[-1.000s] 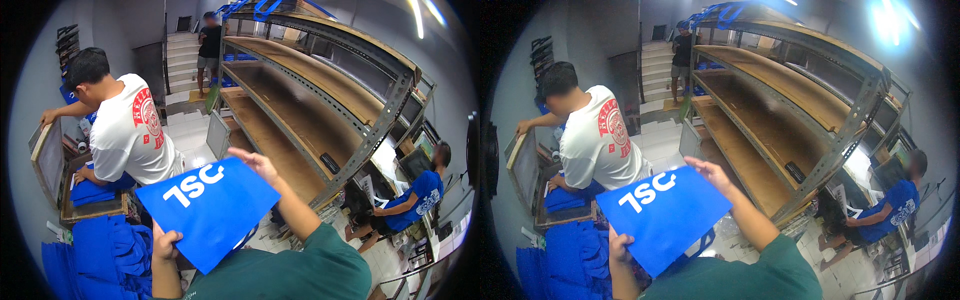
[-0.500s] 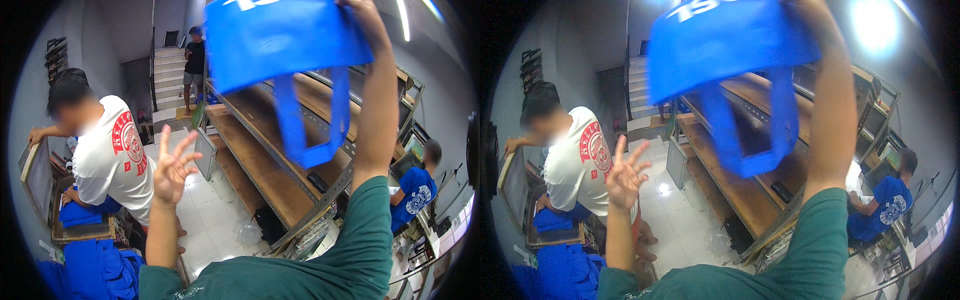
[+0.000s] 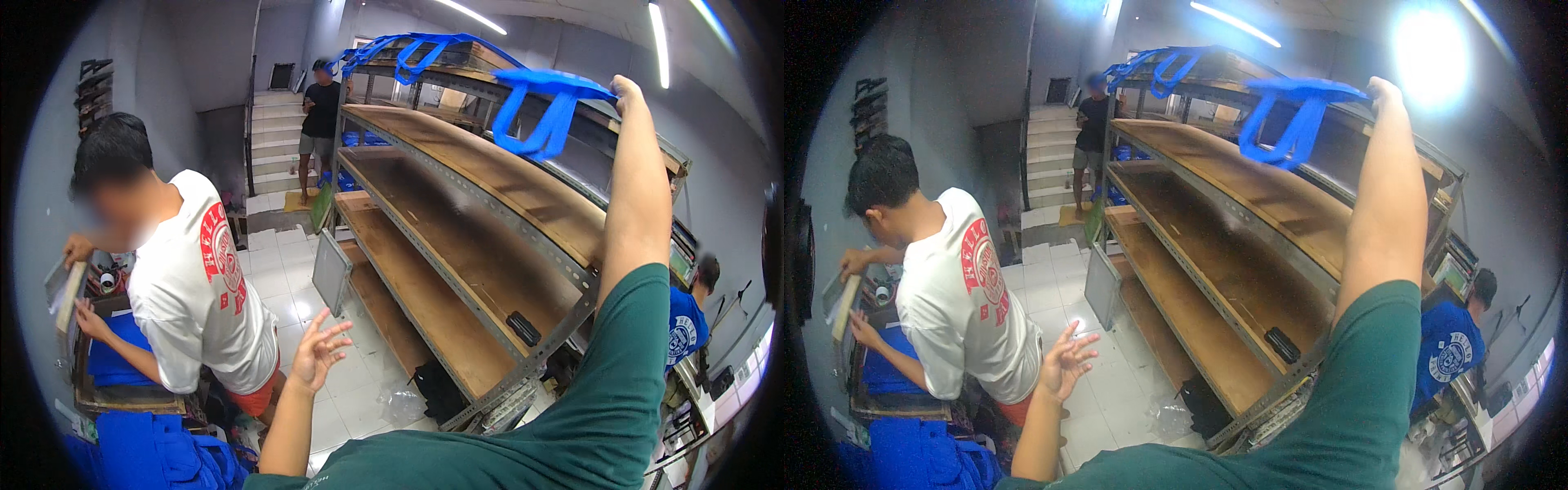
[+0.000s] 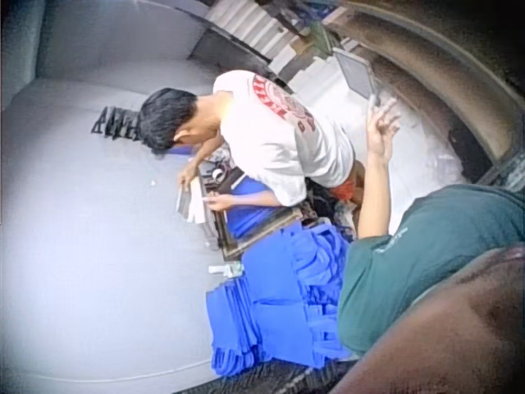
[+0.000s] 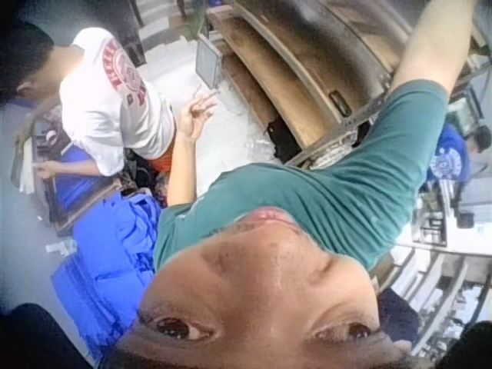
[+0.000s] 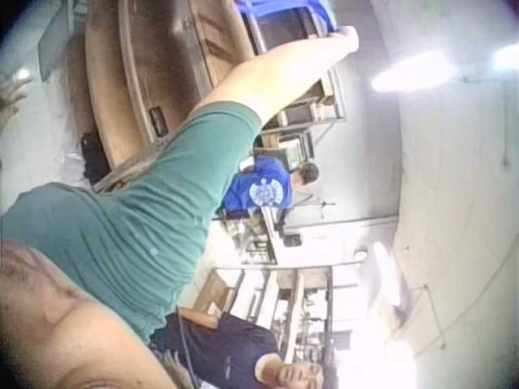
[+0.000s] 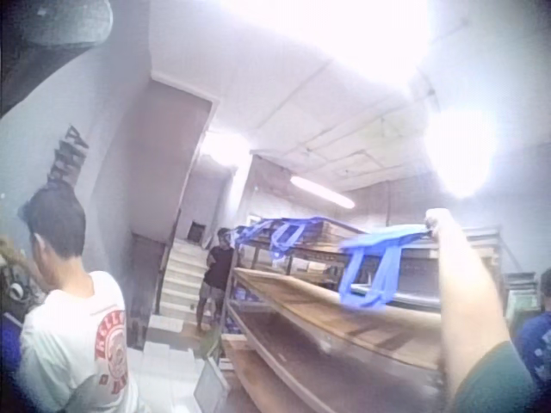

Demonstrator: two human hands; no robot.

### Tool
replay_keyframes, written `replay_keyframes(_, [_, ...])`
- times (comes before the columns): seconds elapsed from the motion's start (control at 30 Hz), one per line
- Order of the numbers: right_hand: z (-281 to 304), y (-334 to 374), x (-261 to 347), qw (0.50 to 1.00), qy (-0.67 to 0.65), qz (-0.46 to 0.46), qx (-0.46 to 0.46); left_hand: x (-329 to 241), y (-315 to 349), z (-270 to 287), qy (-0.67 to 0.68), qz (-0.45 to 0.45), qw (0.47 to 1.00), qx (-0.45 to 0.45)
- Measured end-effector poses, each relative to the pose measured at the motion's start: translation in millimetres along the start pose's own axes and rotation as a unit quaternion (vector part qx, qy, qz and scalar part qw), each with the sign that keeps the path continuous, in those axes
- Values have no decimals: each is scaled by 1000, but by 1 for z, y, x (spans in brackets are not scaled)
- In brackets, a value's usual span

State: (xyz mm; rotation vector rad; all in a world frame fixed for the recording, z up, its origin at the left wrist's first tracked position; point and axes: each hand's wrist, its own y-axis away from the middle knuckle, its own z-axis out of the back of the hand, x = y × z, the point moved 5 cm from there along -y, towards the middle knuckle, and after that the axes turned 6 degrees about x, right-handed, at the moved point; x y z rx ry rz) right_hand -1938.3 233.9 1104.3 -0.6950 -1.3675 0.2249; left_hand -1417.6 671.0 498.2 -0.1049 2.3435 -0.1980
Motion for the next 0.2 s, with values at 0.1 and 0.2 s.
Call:
replay_keyframes(0.1, [-52,-6,-8,988,146,-55,16,5,5,3,-21,35,999,-26])
replay_keyframes(0.2, [-92,12,-9,961,251,-92,67,13,14,15,-58,73,995,-45])
